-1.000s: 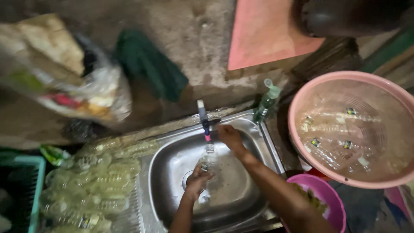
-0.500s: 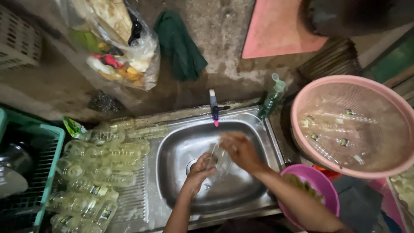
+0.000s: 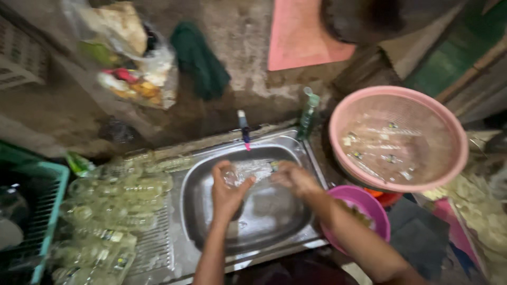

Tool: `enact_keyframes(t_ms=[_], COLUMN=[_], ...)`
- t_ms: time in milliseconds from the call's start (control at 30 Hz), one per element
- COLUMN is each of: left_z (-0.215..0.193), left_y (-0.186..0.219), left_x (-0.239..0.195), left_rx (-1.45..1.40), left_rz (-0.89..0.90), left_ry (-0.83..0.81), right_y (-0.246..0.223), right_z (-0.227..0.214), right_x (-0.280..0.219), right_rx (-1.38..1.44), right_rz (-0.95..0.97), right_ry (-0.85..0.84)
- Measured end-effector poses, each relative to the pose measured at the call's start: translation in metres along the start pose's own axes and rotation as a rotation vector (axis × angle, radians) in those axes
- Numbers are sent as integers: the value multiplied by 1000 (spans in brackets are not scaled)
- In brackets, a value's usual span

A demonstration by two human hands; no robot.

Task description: The person washes plastic bottles under running water in a kitchen sink. They rinse each bottle individually and place them into a pink colander.

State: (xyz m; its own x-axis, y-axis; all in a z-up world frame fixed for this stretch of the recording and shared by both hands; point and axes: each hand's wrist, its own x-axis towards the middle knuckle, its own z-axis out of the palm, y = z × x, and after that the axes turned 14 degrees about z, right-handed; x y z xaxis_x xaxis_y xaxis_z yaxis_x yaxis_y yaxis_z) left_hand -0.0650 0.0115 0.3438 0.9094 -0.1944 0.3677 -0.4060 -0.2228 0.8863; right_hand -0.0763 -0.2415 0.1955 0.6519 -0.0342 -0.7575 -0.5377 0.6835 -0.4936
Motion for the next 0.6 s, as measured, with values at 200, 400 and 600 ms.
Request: enact_keyframes(t_ms=[200, 400, 600], left_z=[1, 11, 8], left_y=[82, 116, 117], left_x=[16, 20, 15], left_rx=[339, 406, 432], left_rz=[375, 455, 473], left_ry=[-49, 10, 53], right_y=[50, 38, 33], right_z=[30, 52, 65], right_x=[23, 9, -13], right_rx=[18, -39, -127], right_rz=[175, 159, 183], right_ry=[-293, -213, -289])
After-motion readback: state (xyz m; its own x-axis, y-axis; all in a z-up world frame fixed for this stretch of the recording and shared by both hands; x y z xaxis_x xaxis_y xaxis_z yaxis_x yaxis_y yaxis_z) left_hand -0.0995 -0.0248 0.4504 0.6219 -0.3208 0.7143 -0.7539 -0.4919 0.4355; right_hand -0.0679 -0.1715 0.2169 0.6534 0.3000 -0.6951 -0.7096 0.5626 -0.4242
